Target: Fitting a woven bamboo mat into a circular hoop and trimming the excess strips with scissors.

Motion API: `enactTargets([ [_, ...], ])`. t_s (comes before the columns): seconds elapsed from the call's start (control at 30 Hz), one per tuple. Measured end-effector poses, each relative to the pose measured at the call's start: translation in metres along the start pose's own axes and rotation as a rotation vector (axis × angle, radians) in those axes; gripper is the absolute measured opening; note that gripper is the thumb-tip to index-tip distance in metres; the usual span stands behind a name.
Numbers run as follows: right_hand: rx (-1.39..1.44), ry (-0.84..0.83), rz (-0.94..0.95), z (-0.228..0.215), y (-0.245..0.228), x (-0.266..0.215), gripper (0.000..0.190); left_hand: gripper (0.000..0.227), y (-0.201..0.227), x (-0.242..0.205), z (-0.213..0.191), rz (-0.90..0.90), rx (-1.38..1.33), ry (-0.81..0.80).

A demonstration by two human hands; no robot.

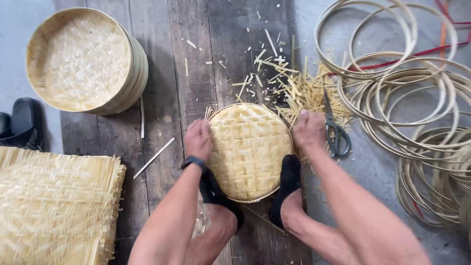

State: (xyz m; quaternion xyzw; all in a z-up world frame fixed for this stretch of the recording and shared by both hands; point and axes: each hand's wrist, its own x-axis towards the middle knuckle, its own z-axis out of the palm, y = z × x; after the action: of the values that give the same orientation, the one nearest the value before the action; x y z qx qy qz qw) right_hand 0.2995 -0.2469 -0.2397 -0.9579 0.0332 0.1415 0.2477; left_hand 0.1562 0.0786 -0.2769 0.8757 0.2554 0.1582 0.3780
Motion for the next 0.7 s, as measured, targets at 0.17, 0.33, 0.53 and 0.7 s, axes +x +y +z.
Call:
enactTargets([
  [0.17,-0.114,-0.176,-0.197,-0.172,-0.009,-0.018,0.032,0.045,-0.023,-0.042,-0.082,-0.339,0.133,-0.008],
  [0.33,-0.448,-0.223,-0.273,-0.29,-0.063,-0.111,0.044,0.053,0.019,-0.065,-0.153,-0.336,0.105,-0.016],
  [0.53,-0.182,-0.43,-0.212,-0.206,-0.034,-0.11,0.048,0.054,0.023,-0.046,-0.123,-0.574,-0.095,-0.083],
  [0.7,0.38,-0.368,0.181,-0.025,0.029,-0.073,0.055,0.06,-0.018,-0.033,-0.039,-0.918,-0.485,-0.154],
])
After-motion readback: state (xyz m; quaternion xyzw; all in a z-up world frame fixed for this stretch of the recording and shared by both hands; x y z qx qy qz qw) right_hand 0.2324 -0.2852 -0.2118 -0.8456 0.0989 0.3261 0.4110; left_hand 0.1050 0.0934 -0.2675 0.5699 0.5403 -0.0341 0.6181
